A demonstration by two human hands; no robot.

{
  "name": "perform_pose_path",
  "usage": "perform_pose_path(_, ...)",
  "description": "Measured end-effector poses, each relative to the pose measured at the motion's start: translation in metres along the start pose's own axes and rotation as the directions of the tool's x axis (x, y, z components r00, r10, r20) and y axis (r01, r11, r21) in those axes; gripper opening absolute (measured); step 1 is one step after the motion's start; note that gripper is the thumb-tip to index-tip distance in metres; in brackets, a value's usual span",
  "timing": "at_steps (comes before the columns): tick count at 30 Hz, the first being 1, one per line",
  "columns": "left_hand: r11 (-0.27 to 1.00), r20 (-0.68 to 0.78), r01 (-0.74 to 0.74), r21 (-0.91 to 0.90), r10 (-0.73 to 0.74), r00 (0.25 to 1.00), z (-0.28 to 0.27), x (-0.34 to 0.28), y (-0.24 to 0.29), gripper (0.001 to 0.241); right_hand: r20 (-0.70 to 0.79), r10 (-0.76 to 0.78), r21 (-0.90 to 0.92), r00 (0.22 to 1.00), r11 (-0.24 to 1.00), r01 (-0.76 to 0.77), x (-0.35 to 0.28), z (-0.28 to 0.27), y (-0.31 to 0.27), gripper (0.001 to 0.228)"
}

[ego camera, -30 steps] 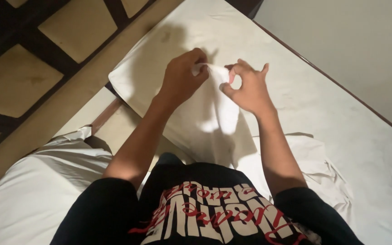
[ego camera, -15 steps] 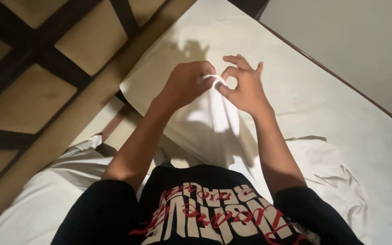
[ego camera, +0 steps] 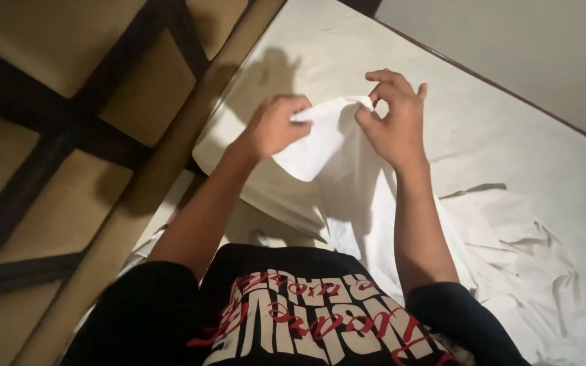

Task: The person spreads a white fitted sheet over a mattress, tucking the corners and smoothing the fabric by hand. They move around the bed to adjust the sheet on all sides, ensuring it is properly fitted and wrinkle-free.

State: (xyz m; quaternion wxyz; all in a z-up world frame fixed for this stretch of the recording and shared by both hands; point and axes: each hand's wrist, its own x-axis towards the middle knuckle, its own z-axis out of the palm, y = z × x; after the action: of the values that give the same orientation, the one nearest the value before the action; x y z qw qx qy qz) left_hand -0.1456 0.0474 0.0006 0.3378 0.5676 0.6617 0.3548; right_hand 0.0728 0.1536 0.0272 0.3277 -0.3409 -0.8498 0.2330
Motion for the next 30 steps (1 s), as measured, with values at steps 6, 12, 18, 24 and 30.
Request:
perform_pose_path(6,0.874,-0.175,-0.355,0.332,0.427,0.887,-0.032,-0.001,-0.006,0.011,0.077,0.031,-0.118,0.997,0.993,-0.022,0.001,0.023,-0.017,0.016)
perform_pose_path(12,0.853,-0.161,-0.397,0.340,0.469,0.868,-0.035,0.002,-0.004,0.012,0.349,0.134,0.063,0.927,0.984,-0.166,0.014,0.047,-0.046,0.037)
perform_pose_path(18,0.883,-0.211,-0.352,0.311,0.425,0.880,-0.034,0.005,-0.010,0.010,0.351,0.043,-0.017,0.935,0.999,-0.039,0.020,0.046,-0.022,0.020)
perform_pose_path(24,0.924,-0.228,-0.332,0.192,0.371,0.900,-0.010,0.018,-0.032,0.012,0.282,0.006,-0.069,0.960,0.998,0.014,0.024,0.033,0.008,0.028)
perform_pose_path(30,0.952,-0.305,-0.291,0.098,0.307,0.901,0.003,0.025,-0.021,0.011,0.333,0.116,-0.050,0.936,0.993,-0.105,0.033,0.011,0.009,0.031)
